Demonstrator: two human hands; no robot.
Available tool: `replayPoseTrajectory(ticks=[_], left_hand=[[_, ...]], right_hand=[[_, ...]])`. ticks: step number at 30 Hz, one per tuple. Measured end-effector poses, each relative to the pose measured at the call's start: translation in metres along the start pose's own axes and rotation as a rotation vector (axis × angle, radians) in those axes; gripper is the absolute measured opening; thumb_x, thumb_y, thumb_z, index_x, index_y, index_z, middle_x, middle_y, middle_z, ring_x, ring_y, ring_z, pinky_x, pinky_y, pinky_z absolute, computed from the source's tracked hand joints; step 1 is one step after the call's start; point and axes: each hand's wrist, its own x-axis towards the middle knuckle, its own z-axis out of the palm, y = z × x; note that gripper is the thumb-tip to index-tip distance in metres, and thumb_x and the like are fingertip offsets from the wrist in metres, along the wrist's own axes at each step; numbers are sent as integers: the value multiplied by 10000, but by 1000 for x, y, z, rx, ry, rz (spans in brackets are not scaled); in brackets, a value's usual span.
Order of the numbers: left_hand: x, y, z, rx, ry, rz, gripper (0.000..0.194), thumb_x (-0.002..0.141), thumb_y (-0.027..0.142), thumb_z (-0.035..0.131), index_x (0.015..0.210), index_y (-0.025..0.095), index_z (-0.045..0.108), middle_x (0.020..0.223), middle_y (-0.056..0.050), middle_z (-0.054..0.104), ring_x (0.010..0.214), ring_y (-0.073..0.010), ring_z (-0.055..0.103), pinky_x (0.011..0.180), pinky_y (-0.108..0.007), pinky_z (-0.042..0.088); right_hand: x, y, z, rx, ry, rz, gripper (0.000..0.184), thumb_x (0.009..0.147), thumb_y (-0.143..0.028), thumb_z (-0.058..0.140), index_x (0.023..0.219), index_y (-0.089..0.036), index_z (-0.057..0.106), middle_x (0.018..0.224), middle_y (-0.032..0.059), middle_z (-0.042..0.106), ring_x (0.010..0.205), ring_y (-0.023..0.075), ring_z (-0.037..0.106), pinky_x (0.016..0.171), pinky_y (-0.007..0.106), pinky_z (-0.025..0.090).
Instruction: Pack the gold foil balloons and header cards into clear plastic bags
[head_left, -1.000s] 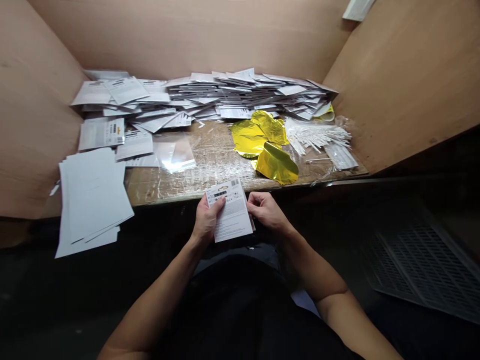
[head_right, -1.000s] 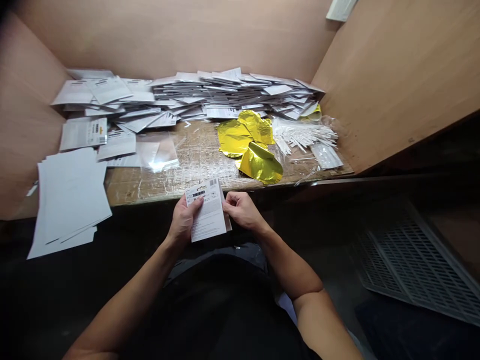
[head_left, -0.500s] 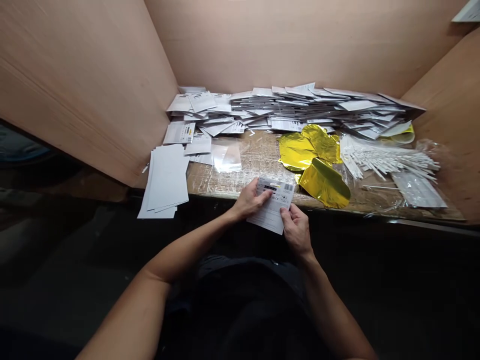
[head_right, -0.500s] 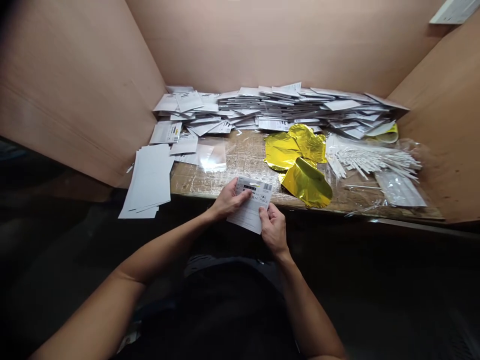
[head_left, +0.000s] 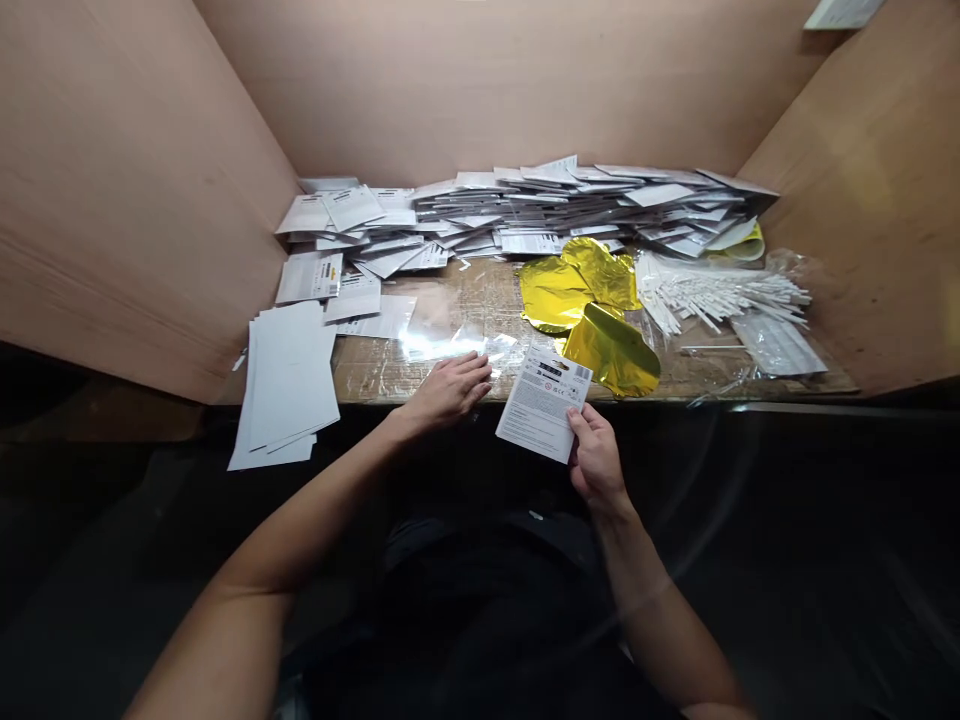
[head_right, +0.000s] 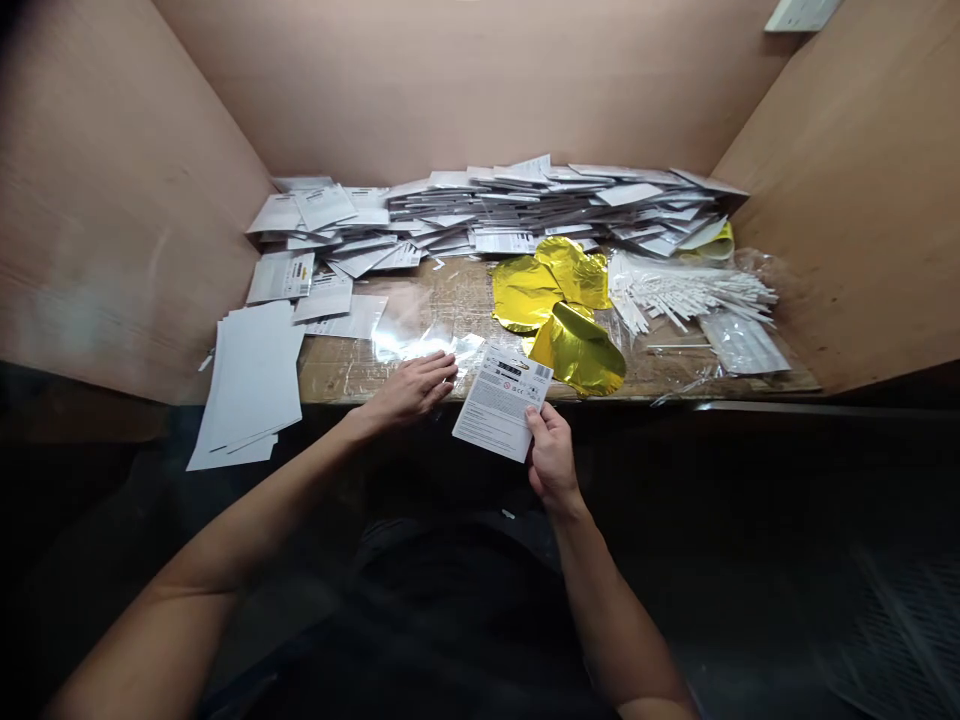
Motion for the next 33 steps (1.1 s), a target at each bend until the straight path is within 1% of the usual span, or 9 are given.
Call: replayPoseTrajectory(ticks=[3, 6, 10, 12, 14, 17, 21, 26, 33], left_hand=[[-16, 25, 8, -116, -19, -18, 475, 1096, 372, 431, 1515, 249, 617, 1619, -98, 581, 1560, -312, 462, 1292, -523, 340], [-23, 35, 8, -532, 35, -80, 476, 1055, 330, 503, 1516, 255, 595, 1443, -115, 711, 1379, -305, 635, 1163, -477, 507], [-47, 32, 15, -801, 671, -398, 299, 963, 321, 687, 1240, 209, 677, 1228, -109, 755, 1166, -247, 719, 1031, -396, 581], [-66, 32, 23, -910, 836, -627, 271, 910, 369, 782, 1080, 185, 680, 1099, -99, 755, 1018, -214, 735, 942, -358, 602], [-81, 36, 32, -1247, 604, -803, 345, 898, 464, 803, 1001, 154, 690, 1022, -123, 763, 936, -221, 748, 877, -367, 624], [-82, 45, 47, -1672, 148, -837, 378, 931, 480, 779, 968, 106, 741, 1041, -190, 791, 953, -258, 779, 863, -386, 644], [-57, 54, 64, -1652, 391, -820, 224, 909, 302, 838, 903, 88, 772, 934, -147, 812, 869, -196, 794, 812, -283, 635], [-47, 66, 71, -1663, 462, -820, 246, 904, 336, 854, 908, 101, 783, 998, -152, 824, 919, -212, 806, 864, -319, 646], [-70, 69, 61, -1679, 237, -781, 369, 881, 370, 850, 1116, 87, 814, 1037, -158, 824, 847, -202, 769, 750, -290, 625]], right_hand=[[2, 14, 16, 38, 1, 67, 435, 855, -511, 817, 1155, -218, 700, 1101, 64, 812, 1029, 286, 771, 915, 465, 659], [4, 27, 32, 42, 15, 63, 391, 877, -503, 793, 1119, -230, 650, 1062, 39, 806, 1004, 257, 769, 921, 448, 658], [7, 29, 35, 16, -7, 22, 360, 886, -478, 783, 1082, -220, 626, 1070, 53, 800, 1017, 259, 765, 904, 433, 657], [9, 25, 30, -2, -28, 25, 370, 878, -480, 791, 1082, -218, 628, 1060, 57, 801, 1032, 268, 762, 889, 430, 657], [12, 20, 25, -16, -81, 56, 393, 866, -493, 800, 1091, -218, 632, 1047, 57, 802, 1026, 273, 761, 877, 430, 654], [13, 7, 14, -88, -195, 95, 386, 867, -495, 810, 1079, -217, 646, 1073, 62, 803, 1028, 268, 755, 891, 415, 640], [-4, -19, -9, -212, -216, 80, 365, 911, -509, 793, 1100, -223, 668, 1117, 58, 799, 968, 232, 750, 855, 353, 616], [-42, -22, -27, -287, -666, 516, 434, 909, -552, 803, 1081, -166, 703, 998, 76, 776, 825, 198, 722, 752, 300, 568], [-37, 0, -21, -422, -393, 297, 357, 984, -534, 677, 1065, -187, 649, 943, 47, 754, 808, 193, 693, 724, 295, 553]])
